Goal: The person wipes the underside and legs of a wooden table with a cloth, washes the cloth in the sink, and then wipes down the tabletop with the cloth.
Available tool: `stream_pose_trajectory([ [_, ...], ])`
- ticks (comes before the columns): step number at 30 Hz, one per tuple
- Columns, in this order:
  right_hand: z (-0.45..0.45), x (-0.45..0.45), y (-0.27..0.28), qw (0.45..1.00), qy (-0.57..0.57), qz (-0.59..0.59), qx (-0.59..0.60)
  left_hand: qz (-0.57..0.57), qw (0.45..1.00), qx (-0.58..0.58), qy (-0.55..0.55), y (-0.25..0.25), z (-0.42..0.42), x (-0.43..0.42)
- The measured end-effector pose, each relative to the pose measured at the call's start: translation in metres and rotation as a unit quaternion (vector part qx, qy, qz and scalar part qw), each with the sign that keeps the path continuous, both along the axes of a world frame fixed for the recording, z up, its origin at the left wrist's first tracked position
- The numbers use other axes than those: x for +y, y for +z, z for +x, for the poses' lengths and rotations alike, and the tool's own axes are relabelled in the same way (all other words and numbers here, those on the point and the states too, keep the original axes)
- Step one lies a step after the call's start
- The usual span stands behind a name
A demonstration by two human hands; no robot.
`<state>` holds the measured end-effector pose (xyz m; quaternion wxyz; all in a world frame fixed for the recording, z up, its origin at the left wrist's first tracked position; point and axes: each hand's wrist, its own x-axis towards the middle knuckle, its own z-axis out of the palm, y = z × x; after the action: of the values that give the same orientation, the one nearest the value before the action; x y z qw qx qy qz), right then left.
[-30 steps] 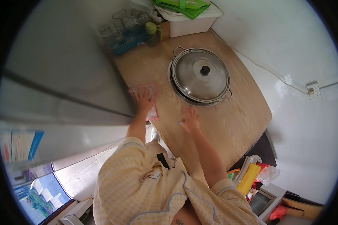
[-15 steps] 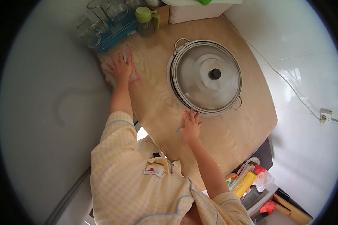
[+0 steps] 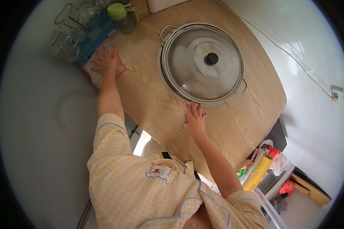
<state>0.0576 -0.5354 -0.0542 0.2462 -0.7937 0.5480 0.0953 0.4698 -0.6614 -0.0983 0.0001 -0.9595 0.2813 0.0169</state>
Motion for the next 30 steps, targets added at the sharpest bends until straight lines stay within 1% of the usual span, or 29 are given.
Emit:
stream_pose_trajectory([
  [2, -0.001, 0.003, -0.002, 1.0, -0.001, -0.027, -0.012, 0.002, 0.995, -0.001, -0.103, 0.001, -0.023, 0.006],
  [3, 0.0, 0.003, -0.003, 0.999, -0.008, -0.028, -0.014, 0.001, 0.994, -0.003, -0.11, 0.001, -0.037, 0.01],
  [5, 0.0, 0.003, -0.004, 0.999, -0.001, -0.034, -0.007, -0.01, 0.976, -0.03, -0.216, -0.001, -0.072, 0.02],
  [6, 0.0, 0.003, -0.001, 0.999, -0.012, -0.036, -0.011, -0.012, 0.973, -0.034, -0.227, 0.001, -0.092, 0.027],
  [8, 0.0, 0.002, 0.008, 1.0, -0.014, -0.007, -0.02, -0.013, 0.953, -0.035, -0.302, 0.008, -0.133, 0.046],
  [9, -0.002, 0.003, 0.009, 0.999, -0.023, -0.011, -0.027, -0.015, 0.949, -0.043, -0.311, 0.01, -0.152, 0.057],
  [11, -0.008, 0.009, 0.008, 0.999, -0.01, -0.02, -0.046, -0.008, 0.939, 0.006, -0.345, 0.011, -0.189, 0.079],
  [12, -0.015, 0.018, 0.005, 0.998, -0.023, -0.027, -0.051, -0.011, 0.934, -0.001, -0.357, 0.012, -0.206, 0.093],
  [14, -0.032, 0.037, -0.007, 0.991, -0.038, -0.023, -0.125, 0.018, 0.926, 0.032, -0.376, 0.011, -0.238, 0.12],
  [15, -0.043, 0.05, -0.01, 0.99, -0.051, -0.029, -0.128, 0.015, 0.921, 0.028, -0.389, 0.012, -0.253, 0.133],
  [17, -0.067, 0.08, -0.012, 0.99, -0.029, -0.069, -0.119, 0.032, 0.913, 0.041, -0.406, 0.013, -0.282, 0.159],
  [18, -0.079, 0.095, -0.01, 0.989, -0.042, -0.075, -0.119, 0.053, 0.908, 0.049, -0.412, 0.017, -0.298, 0.171],
  [19, -0.09, 0.111, -0.008, 0.986, -0.08, -0.055, -0.136, 0.05, 0.903, 0.046, -0.424, 0.017, -0.313, 0.183],
  [20, -0.101, 0.126, -0.007, 0.981, -0.118, -0.037, -0.153, 0.038, 0.894, 0.043, -0.444, 0.016, -0.328, 0.194],
  [21, -0.111, 0.142, -0.007, 0.979, -0.131, -0.044, -0.153, 0.027, 0.884, 0.041, -0.465, 0.014, -0.343, 0.205],
  [23, -0.131, 0.17, -0.005, 0.961, -0.179, -0.067, -0.199, 0.008, 0.864, 0.035, -0.502, 0.016, -0.372, 0.224],
  [25, -0.148, 0.19, 0.008, 0.953, -0.205, -0.069, -0.213, -0.003, 0.838, 0.043, -0.545, 0.019, -0.402, 0.24],
  [26, -0.158, 0.197, 0.014, 0.947, -0.213, -0.066, -0.229, -0.037, 0.818, 0.048, -0.573, 0.018, -0.419, 0.249],
  [27, -0.167, 0.204, 0.018, 0.944, -0.228, -0.075, -0.226, -0.042, 0.808, 0.049, -0.586, 0.019, -0.437, 0.259],
  [29, -0.186, 0.213, 0.026, 0.916, -0.257, -0.111, -0.288, -0.05, 0.743, 0.07, -0.664, 0.021, -0.475, 0.279],
  [30, -0.196, 0.219, 0.033, 0.911, -0.27, -0.119, -0.286, -0.053, 0.732, 0.069, -0.676, 0.022, -0.492, 0.289],
])
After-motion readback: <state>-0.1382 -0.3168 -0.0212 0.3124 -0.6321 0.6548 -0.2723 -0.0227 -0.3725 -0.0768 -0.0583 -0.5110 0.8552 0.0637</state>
